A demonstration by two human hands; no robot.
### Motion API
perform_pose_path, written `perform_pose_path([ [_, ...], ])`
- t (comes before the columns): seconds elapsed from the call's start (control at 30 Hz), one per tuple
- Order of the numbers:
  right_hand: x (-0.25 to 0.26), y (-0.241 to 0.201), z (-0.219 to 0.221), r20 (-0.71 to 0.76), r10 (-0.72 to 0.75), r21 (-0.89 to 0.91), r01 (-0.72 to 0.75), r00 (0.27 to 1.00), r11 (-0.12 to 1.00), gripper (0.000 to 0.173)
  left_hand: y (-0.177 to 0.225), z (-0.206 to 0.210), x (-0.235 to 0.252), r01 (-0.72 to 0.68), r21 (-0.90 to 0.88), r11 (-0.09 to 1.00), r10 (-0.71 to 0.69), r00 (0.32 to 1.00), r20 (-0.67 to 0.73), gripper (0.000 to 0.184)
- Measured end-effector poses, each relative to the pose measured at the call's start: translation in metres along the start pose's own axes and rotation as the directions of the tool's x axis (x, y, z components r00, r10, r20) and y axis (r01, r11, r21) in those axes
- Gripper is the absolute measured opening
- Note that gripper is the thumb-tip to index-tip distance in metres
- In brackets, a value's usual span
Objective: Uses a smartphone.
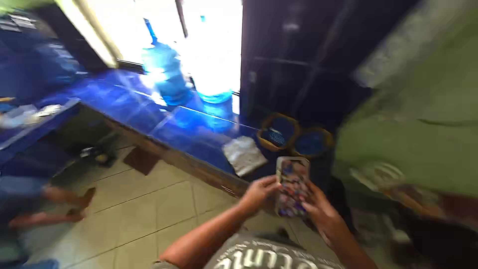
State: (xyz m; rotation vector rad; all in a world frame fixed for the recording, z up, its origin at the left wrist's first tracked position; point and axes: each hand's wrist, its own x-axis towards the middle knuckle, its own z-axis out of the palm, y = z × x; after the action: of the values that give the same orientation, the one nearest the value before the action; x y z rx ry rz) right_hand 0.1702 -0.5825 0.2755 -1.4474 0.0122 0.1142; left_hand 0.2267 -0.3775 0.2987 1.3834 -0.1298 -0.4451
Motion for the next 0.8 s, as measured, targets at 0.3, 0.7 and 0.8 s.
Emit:
perform_pose_path([
  [0.3, -0.03, -0.027, -0.08, 0.054, -0.017, 0.186, 0.007, 0.998, 0.983, 0.095, -0.005, 0.068, 0.051, 0.055, -0.116, 0.992, -0.026, 0.971, 0.238, 0.03],
  [0.7, -0.019, -0.016, -0.147, 0.105, -0.078, 0.186, 0.058, 0.991, 0.981, 0.108, -0.017, 0.131, 0.069, 0.004, -0.1, 0.995, 0.013, 0.985, 0.172, 0.028],
  [0.8, -0.01, -0.016, -0.155, 0.182, -0.063, 0.191, 0.028, 0.981, 0.981, 0.111, -0.02, 0.134, 0.066, -0.004, -0.106, 0.994, 0.015, 0.995, 0.1, 0.028],
])
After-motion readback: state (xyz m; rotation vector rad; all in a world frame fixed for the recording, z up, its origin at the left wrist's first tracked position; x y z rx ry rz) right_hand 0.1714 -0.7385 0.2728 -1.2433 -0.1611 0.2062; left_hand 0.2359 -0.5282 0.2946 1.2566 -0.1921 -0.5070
